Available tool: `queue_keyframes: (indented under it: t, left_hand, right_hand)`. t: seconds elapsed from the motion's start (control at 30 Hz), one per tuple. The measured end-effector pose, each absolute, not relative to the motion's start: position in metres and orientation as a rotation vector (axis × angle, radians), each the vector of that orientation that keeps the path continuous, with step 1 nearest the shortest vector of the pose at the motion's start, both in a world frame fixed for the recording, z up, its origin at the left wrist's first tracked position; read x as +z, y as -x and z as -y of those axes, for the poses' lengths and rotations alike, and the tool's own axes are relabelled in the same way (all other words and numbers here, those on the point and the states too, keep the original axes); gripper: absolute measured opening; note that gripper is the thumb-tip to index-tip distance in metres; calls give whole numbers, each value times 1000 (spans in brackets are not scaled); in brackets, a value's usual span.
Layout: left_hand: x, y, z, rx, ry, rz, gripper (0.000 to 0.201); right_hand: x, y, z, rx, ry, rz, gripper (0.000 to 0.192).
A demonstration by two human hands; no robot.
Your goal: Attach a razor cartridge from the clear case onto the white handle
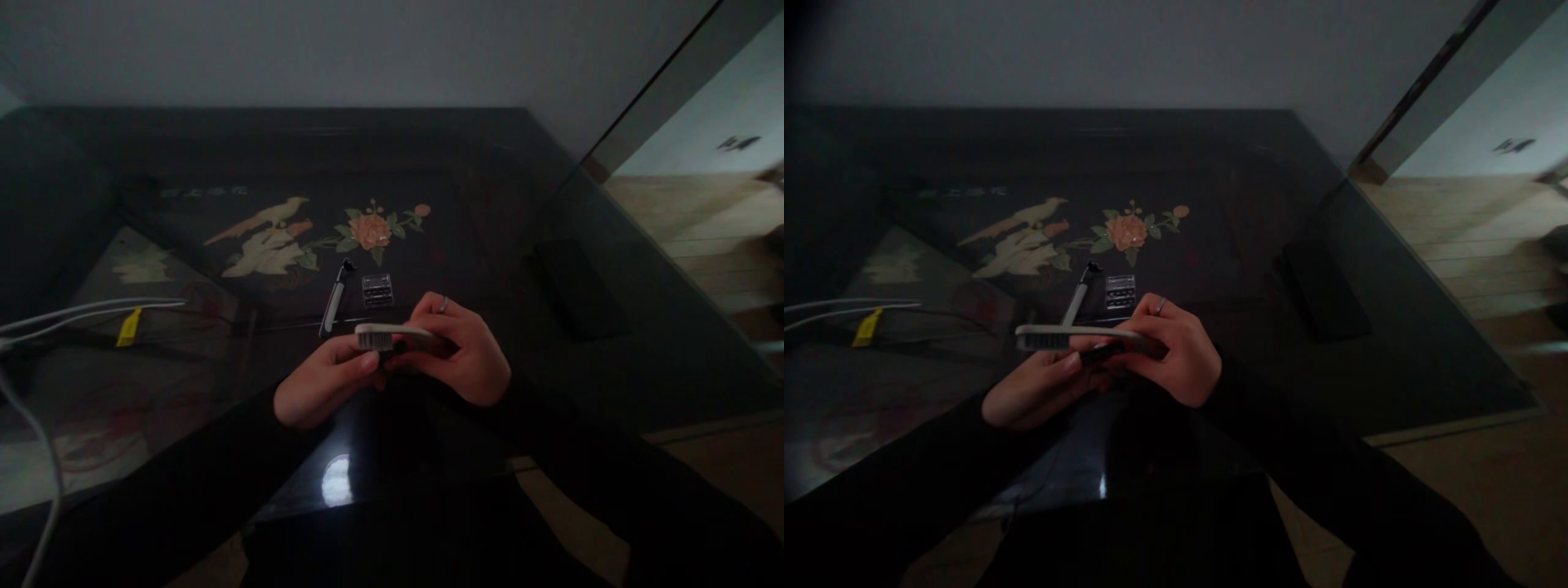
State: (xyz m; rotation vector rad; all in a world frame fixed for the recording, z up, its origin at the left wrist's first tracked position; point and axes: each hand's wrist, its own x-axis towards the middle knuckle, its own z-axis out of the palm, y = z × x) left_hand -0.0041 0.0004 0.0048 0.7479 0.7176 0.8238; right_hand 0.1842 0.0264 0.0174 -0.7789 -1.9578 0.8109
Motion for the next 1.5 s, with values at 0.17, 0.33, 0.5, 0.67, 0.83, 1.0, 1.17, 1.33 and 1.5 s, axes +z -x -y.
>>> queue_keyframes:
  t: [0.17, 0.33, 0.5, 0.67, 0.83, 1.0, 1.17, 1.33, 1.5]
  left_hand:
    - [5, 3, 0, 808, -756, -705, 37]
    - [7, 3, 0, 801, -791, -717, 41]
    - [6, 3, 0, 846, -849, -716, 39]
    - [7, 5, -3, 948, -870, -716, 39]
    - [10, 9, -11, 1167, -837, -807, 44]
    - [10, 11, -16, 1334, -804, -832, 42]
    - [10, 11, -16, 1404, -769, -807, 40]
    - [9, 10, -14, 1401, -758, -809, 38]
    - [9, 10, -15, 1384, -758, -825, 40]
  right_hand:
    - [18, -184, -26, 808, 769, 1949, 5]
    - [20, -183, -25, 804, 756, 1946, 5]
    - [20, -184, -24, 809, 759, 1956, 5]
    - [24, -187, -24, 837, 920, 1930, 30]
    - [23, -187, -27, 835, 931, 1975, 45]
    - [18, -186, -24, 986, 989, 1980, 47]
    - [17, -187, -24, 1033, 1014, 1994, 46]
    - [15, -186, -26, 1020, 990, 2007, 44]
    - [14, -185, -26, 1031, 1009, 1998, 44]
